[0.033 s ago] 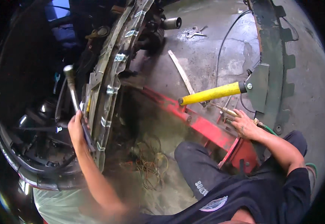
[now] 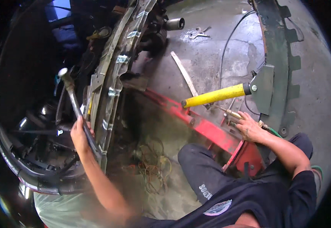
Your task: The person uses a wrench, a hammer, and a metal block to straighten and tighten components on a damaged car chassis.
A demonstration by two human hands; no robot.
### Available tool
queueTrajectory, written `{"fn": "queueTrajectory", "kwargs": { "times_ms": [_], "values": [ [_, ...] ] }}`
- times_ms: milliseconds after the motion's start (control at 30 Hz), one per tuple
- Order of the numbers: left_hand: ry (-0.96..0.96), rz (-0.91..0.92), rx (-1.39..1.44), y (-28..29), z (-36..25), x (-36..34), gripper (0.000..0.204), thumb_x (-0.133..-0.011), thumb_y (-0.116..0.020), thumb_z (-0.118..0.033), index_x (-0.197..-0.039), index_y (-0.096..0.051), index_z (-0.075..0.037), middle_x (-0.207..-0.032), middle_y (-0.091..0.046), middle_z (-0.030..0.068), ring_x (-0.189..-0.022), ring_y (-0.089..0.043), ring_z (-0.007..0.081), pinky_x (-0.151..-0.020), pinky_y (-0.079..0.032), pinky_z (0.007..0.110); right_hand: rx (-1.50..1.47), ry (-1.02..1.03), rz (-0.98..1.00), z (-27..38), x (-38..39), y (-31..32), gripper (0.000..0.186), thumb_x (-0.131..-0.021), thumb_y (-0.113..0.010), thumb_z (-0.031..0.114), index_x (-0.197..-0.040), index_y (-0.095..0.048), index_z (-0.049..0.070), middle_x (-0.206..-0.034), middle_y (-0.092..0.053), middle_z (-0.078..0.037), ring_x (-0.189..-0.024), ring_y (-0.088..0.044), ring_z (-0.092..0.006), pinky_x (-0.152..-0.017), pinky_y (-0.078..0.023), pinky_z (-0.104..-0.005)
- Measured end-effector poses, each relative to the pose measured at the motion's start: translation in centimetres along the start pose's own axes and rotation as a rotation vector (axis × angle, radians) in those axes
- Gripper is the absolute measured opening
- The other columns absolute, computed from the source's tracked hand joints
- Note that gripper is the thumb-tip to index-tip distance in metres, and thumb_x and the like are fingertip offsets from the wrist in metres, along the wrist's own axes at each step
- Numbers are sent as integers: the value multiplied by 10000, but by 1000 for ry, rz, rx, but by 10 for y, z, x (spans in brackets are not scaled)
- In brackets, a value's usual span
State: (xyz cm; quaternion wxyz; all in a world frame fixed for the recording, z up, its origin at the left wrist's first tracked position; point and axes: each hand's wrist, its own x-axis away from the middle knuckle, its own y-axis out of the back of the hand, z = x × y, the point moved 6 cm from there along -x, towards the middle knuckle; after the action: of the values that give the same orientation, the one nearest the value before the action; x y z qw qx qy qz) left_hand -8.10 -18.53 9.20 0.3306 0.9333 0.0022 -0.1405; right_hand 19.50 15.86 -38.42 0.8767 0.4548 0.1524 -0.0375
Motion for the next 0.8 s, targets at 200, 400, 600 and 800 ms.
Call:
{"fn": "queueTrajectory", "kwargs": {
  "times_ms": [200, 400, 600, 800],
  "values": [
    [-129, 262, 779, -114, -4, 129, 330, -985, -538, -187, -1270, -478, -32, -847, -514, 32, -526, -470, 78, -351, -372, 217, 4, 7, 23, 11, -10, -7, 222, -744, -649, 110, -945, -661, 16, -1032, -647, -164, -1353, -416, -460, -1117, -333, -592],
    [249, 544, 928, -277, 53, 182, 290, -876, -655, -3, -1146, -553, -21, -817, -574, 51, -432, -482, 129, -363, -388, 269, 66, 9, -11, 18, -12, 0, 209, -743, -658, 118, -923, -665, 12, -1002, -647, -154, -1337, -437, -435, -1097, -371, -549],
    [216, 503, 962, -363, 129, 171, 199, -892, -658, 11, -1033, -531, -48, -776, -578, 33, -487, -537, 116, -414, -425, 265, 115, -7, -10, 24, -12, 2, 216, -725, -647, 105, -921, -670, 17, -1031, -636, -152, -1344, -429, -440, -1114, -359, -551],
    [219, 448, 1246, -387, 156, 113, 209, -929, -627, -21, -1055, -472, -85, -734, -511, 24, -486, -481, 110, -411, -422, 267, 133, -18, 8, 31, -15, 4, 297, -699, -657, 88, -988, -692, 31, -1042, -630, -143, -1371, -406, -428, -1116, -363, -554]
  ]
}}
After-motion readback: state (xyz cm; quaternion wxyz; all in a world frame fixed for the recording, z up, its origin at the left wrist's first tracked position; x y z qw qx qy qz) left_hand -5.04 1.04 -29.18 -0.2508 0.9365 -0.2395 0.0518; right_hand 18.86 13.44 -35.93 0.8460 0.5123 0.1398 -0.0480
